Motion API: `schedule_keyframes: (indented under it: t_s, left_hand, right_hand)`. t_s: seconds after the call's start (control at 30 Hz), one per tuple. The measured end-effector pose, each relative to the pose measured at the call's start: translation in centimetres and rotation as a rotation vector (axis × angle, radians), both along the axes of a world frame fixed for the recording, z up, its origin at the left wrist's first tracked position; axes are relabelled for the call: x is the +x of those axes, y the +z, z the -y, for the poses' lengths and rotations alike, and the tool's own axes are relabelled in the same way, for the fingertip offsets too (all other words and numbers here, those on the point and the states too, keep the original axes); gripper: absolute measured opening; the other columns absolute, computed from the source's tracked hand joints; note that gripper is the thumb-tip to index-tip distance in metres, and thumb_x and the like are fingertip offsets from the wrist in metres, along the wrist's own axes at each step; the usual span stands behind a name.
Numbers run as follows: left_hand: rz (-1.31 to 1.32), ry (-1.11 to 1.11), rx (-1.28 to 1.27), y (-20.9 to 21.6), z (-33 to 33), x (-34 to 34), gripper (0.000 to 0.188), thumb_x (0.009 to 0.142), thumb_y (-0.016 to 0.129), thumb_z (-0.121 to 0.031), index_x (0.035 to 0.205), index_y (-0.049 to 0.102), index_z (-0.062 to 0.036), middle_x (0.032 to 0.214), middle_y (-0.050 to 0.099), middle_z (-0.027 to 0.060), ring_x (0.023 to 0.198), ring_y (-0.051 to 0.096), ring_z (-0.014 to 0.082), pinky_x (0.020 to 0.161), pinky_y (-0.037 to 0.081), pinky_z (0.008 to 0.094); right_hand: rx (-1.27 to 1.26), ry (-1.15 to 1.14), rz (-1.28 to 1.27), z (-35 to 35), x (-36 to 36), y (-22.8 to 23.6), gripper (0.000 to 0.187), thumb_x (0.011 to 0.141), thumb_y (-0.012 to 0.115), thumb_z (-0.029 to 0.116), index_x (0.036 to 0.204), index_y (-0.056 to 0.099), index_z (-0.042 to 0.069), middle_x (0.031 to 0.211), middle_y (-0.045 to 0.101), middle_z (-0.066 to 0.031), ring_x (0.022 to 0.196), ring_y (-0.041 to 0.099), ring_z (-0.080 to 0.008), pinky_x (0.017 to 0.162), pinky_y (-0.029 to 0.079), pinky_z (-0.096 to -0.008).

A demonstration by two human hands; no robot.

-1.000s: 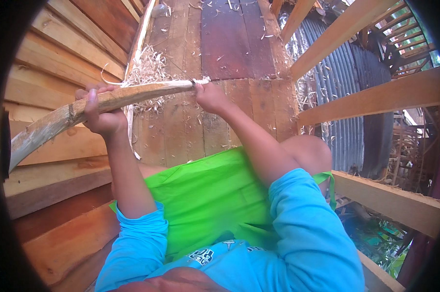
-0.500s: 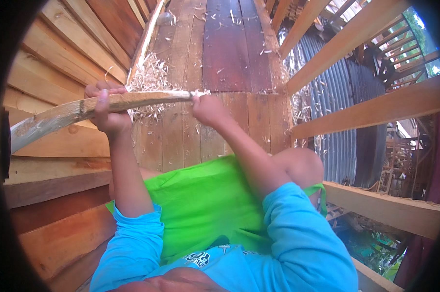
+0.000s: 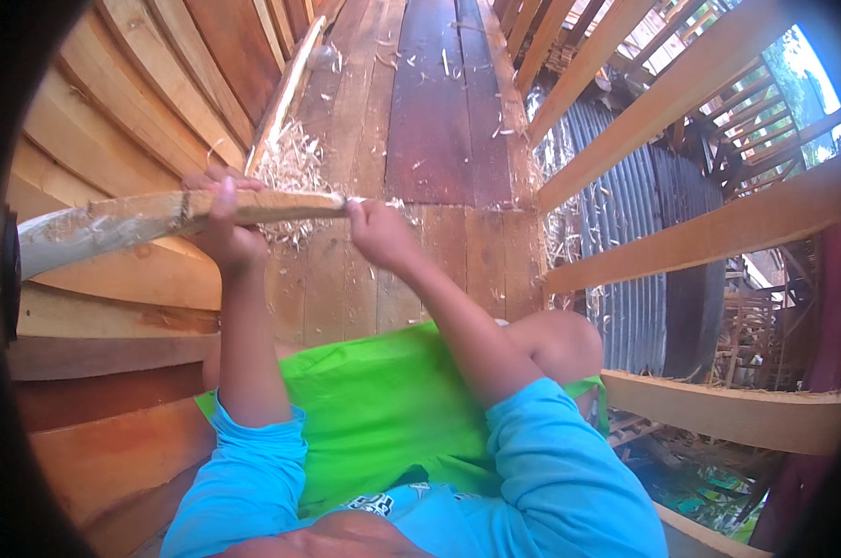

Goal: The person carves a long piece of wood using a knife, removing bark and shaping the surface. Wood shavings accumulate on the floor as the person continues to shave and smooth the wood.

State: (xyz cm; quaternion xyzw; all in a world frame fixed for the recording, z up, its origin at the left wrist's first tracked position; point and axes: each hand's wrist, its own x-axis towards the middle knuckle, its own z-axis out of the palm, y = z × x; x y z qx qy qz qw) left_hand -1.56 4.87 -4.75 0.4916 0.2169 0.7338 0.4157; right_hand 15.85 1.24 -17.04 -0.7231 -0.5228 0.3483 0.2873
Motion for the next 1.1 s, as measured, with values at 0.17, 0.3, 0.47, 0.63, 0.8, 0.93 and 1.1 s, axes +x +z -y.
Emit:
schedule_keyframes:
  t_s: [0.17,0.3,0.47,0.63,0.8,0.93,1.1]
  left_hand:
    - [0.031,0.015,-0.029,-0.1,-0.3,-0.6,0.021,0.075,0.06,-0.008,0.077,0.04,-0.0102,0.066,0.046,0.0053,0.061,0.057,0.019,0.066,0.05,0.0317]
    - [0.014,0.106,-0.032,0.3,0.3,-0.5,0.02,0.075,0.062,-0.008,0.078,0.042,-0.0079,0.07,0.049,0.0051,0.064,0.06,0.0195,0.067,0.051,0.0321]
    - [0.102,0.148,-0.147,0.2,0.4,0.2,0.019,0.074,0.063,-0.006,0.087,0.049,-0.0042,0.076,0.053,0.0059,0.068,0.061,0.0205,0.069,0.051,0.0329]
    - [0.129,0.239,-0.2,0.1,-0.3,-1.1,0.025,0.074,0.065,-0.006,0.094,0.049,-0.002,0.082,0.056,0.0072,0.07,0.062,0.0207,0.069,0.051,0.0333]
    - [0.13,0.255,-0.181,0.0,0.0,-0.9,0.023,0.074,0.065,-0.007,0.093,0.051,-0.0014,0.082,0.056,0.0078,0.071,0.061,0.0212,0.069,0.051,0.0336]
    - [0.135,0.202,-0.19,0.3,0.0,0.4,0.021,0.075,0.064,-0.008,0.088,0.049,-0.0027,0.079,0.053,0.0066,0.07,0.061,0.0208,0.071,0.051,0.0343]
    - [0.034,0.145,-0.073,0.3,-0.1,-0.4,0.018,0.075,0.063,-0.01,0.08,0.047,-0.006,0.074,0.05,0.0054,0.067,0.058,0.0188,0.07,0.052,0.0339]
  right_hand:
    - [-0.052,-0.033,0.051,0.4,1.5,-3.0,0.049,0.099,0.038,0.034,0.083,0.058,-0.008,0.067,0.058,-0.0232,0.065,0.058,-0.0335,0.065,0.044,-0.0455]
    - [0.135,0.036,0.033,1.3,-2.5,2.9,0.046,0.099,0.04,0.032,0.086,0.059,-0.008,0.069,0.059,-0.023,0.066,0.06,-0.0335,0.065,0.045,-0.0443]
    - [0.061,-0.048,0.038,0.8,0.3,-3.1,0.048,0.099,0.038,0.033,0.082,0.059,-0.007,0.072,0.06,-0.0242,0.068,0.058,-0.0368,0.065,0.044,-0.0461]
    - [-0.072,-0.004,0.017,0.8,-0.6,-0.5,0.048,0.099,0.036,0.032,0.077,0.056,-0.007,0.067,0.056,-0.0221,0.064,0.055,-0.0333,0.065,0.044,-0.046]
    - [0.252,0.081,0.005,1.3,-4.4,4.3,0.044,0.099,0.039,0.028,0.078,0.058,-0.005,0.068,0.06,-0.0206,0.063,0.058,-0.0362,0.062,0.045,-0.0451]
    - [-0.179,0.018,0.273,0.7,3.8,-7.1,0.045,0.098,0.037,0.028,0.083,0.061,-0.006,0.081,0.064,-0.0233,0.066,0.061,-0.038,0.067,0.049,-0.0447]
    - [-0.117,0.004,0.111,0.4,-1.6,1.2,0.046,0.099,0.036,0.029,0.081,0.061,-0.007,0.078,0.063,-0.0249,0.064,0.061,-0.0379,0.065,0.048,-0.0444]
